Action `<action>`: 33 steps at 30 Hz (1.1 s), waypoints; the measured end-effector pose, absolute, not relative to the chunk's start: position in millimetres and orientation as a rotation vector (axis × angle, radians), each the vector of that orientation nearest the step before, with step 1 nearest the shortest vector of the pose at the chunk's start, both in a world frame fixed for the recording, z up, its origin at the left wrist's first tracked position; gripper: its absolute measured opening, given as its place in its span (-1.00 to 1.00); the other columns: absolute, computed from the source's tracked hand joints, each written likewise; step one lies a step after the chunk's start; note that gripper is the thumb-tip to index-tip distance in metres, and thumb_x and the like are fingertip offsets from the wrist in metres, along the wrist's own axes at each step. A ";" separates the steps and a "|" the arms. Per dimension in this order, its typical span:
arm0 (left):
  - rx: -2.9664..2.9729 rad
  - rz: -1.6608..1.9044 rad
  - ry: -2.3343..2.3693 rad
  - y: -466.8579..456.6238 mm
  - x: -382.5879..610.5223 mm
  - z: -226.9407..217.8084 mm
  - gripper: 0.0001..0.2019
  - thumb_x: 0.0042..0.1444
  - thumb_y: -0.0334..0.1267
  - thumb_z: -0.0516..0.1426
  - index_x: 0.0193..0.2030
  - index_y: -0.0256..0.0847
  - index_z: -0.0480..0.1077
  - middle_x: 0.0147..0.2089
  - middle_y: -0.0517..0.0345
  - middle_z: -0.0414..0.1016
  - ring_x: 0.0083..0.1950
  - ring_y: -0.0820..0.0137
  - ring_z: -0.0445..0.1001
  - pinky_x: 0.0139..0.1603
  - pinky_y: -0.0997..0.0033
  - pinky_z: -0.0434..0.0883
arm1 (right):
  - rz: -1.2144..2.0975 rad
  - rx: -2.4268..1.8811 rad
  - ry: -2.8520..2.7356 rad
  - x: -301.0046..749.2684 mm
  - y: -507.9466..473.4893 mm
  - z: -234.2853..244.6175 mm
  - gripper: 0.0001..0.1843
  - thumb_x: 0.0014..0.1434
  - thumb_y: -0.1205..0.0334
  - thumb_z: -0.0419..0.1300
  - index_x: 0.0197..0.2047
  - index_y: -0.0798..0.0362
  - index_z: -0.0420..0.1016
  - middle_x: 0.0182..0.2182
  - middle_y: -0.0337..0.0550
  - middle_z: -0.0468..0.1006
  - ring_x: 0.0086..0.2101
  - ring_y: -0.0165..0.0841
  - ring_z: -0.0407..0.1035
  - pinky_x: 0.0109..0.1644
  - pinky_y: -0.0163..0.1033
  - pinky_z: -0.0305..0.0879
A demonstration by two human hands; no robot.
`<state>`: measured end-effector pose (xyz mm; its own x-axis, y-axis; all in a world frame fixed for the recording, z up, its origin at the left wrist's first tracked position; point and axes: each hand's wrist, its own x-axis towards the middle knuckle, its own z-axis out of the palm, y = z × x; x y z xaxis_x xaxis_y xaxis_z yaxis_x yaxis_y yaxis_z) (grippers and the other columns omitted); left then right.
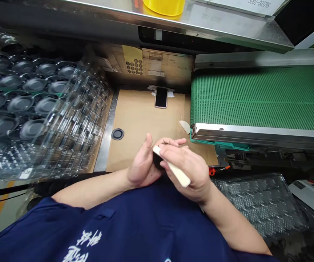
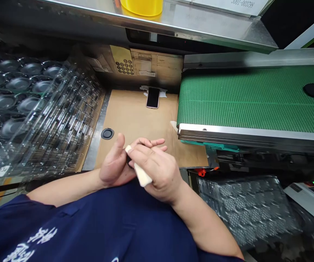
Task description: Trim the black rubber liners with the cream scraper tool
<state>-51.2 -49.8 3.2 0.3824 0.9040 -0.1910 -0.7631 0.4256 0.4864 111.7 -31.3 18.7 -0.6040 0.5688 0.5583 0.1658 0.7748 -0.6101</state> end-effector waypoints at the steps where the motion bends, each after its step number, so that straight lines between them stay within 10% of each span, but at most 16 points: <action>1: 0.347 1.126 0.485 -49.6 -50.9 3.5 -0.34 0.32 0.31 -0.14 -0.10 -0.22 0.52 0.37 -0.13 0.38 0.48 -0.04 0.21 0.51 -0.07 0.07 | 0.666 -0.539 -2.174 111.1 -32.8 17.6 -0.43 0.30 0.47 0.16 0.34 0.00 0.31 0.17 -0.02 0.55 0.15 -0.26 0.47 0.18 -0.13 0.52; 8: 0.260 1.225 0.471 -47.5 -50.6 6.9 -0.63 0.44 -0.09 -0.07 -0.09 -0.20 0.51 0.43 -0.04 0.33 0.51 0.08 0.19 0.53 -0.08 0.02 | 0.550 -0.664 -2.125 120.3 -33.7 6.0 -0.46 0.24 0.53 0.22 0.27 0.10 0.38 0.05 0.06 0.62 0.02 -0.24 0.55 0.13 -0.09 0.56; 33: 0.330 1.095 0.470 -45.7 -49.9 -7.4 -0.53 0.44 -0.11 -0.11 0.17 -0.32 0.50 0.43 -0.12 0.31 0.52 0.06 0.15 0.53 0.02 0.06 | 0.625 -0.682 -2.410 128.4 -30.9 23.0 -0.61 0.30 0.47 0.12 0.17 0.15 0.43 -0.06 0.02 0.65 -0.18 -0.23 0.53 -0.09 -0.08 0.53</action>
<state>-49.9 -45.7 -7.4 0.3760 0.9046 -0.2009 -0.7683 0.4256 0.4781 128.4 -30.9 23.0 -0.7180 0.5843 0.3782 0.3269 0.7628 -0.5579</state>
